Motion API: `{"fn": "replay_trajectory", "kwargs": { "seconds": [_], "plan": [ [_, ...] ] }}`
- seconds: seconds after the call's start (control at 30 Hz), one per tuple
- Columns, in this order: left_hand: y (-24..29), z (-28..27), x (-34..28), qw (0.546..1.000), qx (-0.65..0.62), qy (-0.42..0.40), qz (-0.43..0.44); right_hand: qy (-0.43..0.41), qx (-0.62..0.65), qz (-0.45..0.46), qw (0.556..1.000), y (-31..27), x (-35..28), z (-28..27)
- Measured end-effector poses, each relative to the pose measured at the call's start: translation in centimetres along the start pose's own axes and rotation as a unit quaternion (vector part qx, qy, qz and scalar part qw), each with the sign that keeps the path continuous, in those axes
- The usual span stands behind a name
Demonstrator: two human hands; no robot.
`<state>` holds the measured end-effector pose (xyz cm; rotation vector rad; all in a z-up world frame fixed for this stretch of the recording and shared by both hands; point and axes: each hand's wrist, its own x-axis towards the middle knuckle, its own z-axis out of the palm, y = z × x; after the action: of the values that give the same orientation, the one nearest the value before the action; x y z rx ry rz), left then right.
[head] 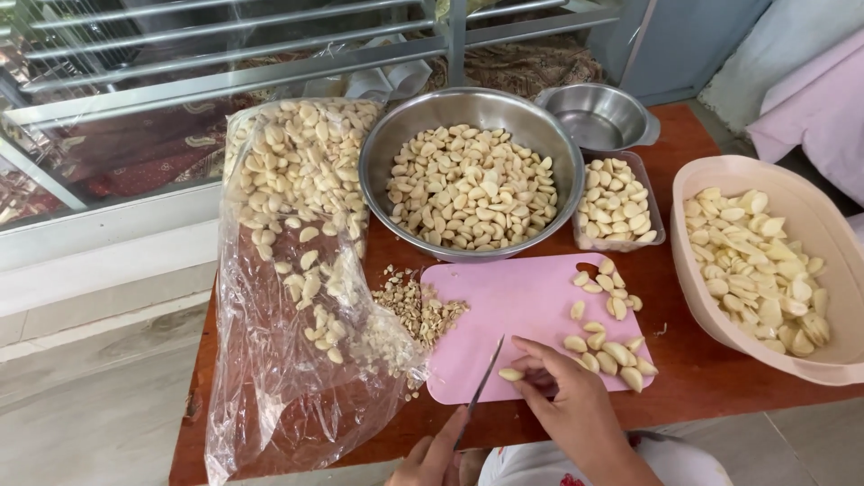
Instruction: Slicing peeled garlic cloves on a cutting board using a small knife and sorting them into containers.
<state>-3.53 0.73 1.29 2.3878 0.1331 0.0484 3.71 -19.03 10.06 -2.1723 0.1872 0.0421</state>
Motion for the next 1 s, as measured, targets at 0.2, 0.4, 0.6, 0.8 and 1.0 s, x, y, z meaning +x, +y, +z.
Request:
{"fn": "replay_trajectory", "kwargs": {
  "seconds": [0.2, 0.4, 0.6, 0.8, 1.0],
  "plan": [
    [-1.8, 2.7, -1.1, 0.996, -0.004, 0.059, 0.061, -0.009, -0.013, -0.015, 1.0, 0.7, 0.4, -0.1],
    [-1.4, 3.6, -1.1, 0.994, 0.025, 0.094, 0.051, -0.023, -0.023, 0.011, 0.999, 0.4, 0.6, -0.2],
    [-1.0, 5.8, -0.7, 0.934, 0.04, 0.298, 0.191, -0.038, -0.044, -0.02, 0.998, 0.6, 0.9, -0.3],
    [2.5, 1.8, 0.2, 0.906, 0.089, 0.306, 0.277, -0.026, -0.065, -0.049, 0.996, 1.4, 1.2, 0.0],
    [1.6, 2.5, -0.4, 0.917, 0.107, 0.27, 0.275, -0.023, -0.067, -0.06, 0.996, 1.0, 1.2, 0.0]
  ]
}}
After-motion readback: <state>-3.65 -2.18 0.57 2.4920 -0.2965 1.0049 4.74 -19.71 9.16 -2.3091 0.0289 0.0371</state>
